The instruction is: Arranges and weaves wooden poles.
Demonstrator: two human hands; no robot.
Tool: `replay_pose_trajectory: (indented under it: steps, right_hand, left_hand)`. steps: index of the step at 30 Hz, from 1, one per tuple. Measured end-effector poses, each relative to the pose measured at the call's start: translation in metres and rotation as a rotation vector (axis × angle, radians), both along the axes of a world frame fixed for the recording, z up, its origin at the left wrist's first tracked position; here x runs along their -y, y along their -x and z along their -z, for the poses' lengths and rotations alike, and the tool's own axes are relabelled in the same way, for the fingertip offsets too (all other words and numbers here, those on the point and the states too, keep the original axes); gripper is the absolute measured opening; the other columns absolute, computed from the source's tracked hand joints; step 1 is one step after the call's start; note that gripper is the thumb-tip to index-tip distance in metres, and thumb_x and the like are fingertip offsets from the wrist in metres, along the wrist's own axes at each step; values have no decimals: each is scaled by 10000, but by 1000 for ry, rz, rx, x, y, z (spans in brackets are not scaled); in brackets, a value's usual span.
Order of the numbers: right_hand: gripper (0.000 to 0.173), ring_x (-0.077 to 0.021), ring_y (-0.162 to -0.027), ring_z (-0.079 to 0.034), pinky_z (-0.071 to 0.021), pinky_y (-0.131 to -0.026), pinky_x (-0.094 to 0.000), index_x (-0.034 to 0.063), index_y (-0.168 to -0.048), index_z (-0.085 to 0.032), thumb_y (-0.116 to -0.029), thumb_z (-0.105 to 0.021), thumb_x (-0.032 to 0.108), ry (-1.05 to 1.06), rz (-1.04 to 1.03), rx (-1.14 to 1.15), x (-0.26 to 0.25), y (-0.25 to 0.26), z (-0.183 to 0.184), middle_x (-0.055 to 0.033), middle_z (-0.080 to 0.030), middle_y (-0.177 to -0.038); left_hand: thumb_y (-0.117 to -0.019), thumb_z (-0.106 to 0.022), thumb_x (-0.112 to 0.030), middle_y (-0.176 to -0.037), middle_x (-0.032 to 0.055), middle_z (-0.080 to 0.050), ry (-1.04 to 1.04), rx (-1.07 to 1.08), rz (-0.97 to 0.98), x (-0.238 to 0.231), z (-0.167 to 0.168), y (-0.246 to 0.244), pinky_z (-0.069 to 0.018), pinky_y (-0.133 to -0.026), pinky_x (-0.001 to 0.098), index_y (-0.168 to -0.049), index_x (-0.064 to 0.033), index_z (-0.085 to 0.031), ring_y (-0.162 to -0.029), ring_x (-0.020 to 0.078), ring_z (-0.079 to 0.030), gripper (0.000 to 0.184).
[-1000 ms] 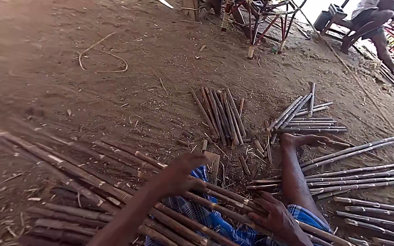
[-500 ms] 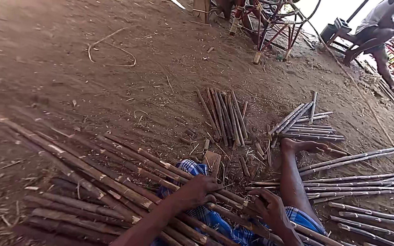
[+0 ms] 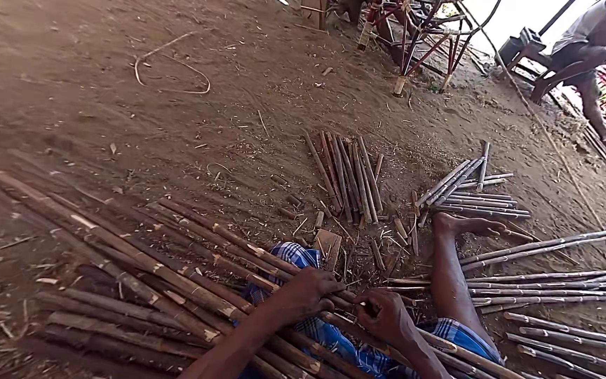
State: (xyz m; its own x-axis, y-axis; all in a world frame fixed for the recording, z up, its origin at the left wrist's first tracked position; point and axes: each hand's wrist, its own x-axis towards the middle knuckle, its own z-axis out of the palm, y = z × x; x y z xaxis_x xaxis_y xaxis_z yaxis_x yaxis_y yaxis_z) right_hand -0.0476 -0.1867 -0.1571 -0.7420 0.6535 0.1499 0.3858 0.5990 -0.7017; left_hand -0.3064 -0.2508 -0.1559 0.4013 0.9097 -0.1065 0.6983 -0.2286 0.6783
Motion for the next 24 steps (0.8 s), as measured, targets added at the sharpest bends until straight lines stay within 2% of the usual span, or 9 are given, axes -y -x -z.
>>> replay_pose_trajectory:
  steps: [2,4,7,10,12,13,17,19,24]
  right_hand:
    - [141,-20,-632,-586,-514,-592,-208,145,-963,-784,-909,-671,210,45,24,22,0,1,-3,30,-704,-795]
    - [150,-6,-585,-572,-500,-556,-209,154,-962,-792,-901,-679,232,220,141,80,-5,5,-11,55,-692,-741]
    - [184,-53,-637,-603,-522,-633,-297,196,-993,-786,-908,-673,314,543,254,265,-24,13,-19,59,-674,-740]
    - [181,-68,-642,-598,-505,-627,-289,164,-1003,-787,-933,-674,286,632,279,119,-31,-4,-20,36,-673,-742]
    - [183,-75,-624,-579,-489,-594,-277,123,-1021,-776,-935,-657,232,592,287,-61,-27,-31,-23,17,-668,-749]
    - [185,-81,-635,-602,-512,-594,-277,116,-1040,-773,-938,-650,209,545,278,-99,-24,-50,-24,9,-692,-779]
    - [156,-41,-607,-606,-519,-539,-237,127,-999,-769,-912,-656,189,306,249,-87,-7,-128,-18,31,-707,-794]
    - [140,-37,-679,-639,-554,-596,-231,124,-978,-771,-907,-667,187,232,258,-88,0,-154,-18,25,-719,-853]
    - [127,-35,-721,-658,-570,-651,-226,108,-968,-780,-899,-690,165,139,246,-61,6,-157,-16,3,-729,-851]
  left_hand:
    - [-999,-641,-353,-1242,8,-699,8,5,1,0,0,0,-417,-1113,450,-1373,-258,-666,-1205,180,-619,386]
    - [-1002,-636,-354,-1246,9,-697,12,6,2,0,0,1,-414,-1110,450,-1378,-257,-662,-1207,181,-617,389]
    - [-998,-640,-367,-1231,1,-701,4,2,-7,2,1,1,-428,-1096,443,-1368,-261,-668,-1189,169,-626,386]
    - [-991,-646,-387,-1243,-1,-701,-9,11,0,-2,3,-1,-440,-1091,443,-1358,-254,-678,-1189,165,-631,391]
    - [-994,-640,-405,-1250,-11,-700,-6,9,-3,-2,5,2,-442,-1088,449,-1350,-258,-680,-1192,163,-631,387]
    - [-995,-639,-409,-1249,-16,-701,-2,1,-7,-1,6,4,-440,-1088,445,-1350,-266,-680,-1191,158,-629,386]
    - [-986,-647,-416,-1242,-36,-698,-29,-37,-1,-3,10,3,-467,-1055,449,-1352,-272,-677,-1175,152,-634,395]
    - [-984,-629,-454,-1235,-42,-698,-56,-61,22,-7,13,2,-486,-1024,467,-1345,-272,-678,-1160,156,-643,407]
    - [-969,-632,-454,-1261,-54,-699,-40,-85,45,-15,9,2,-487,-1028,487,-1332,-279,-689,-1175,157,-648,407]
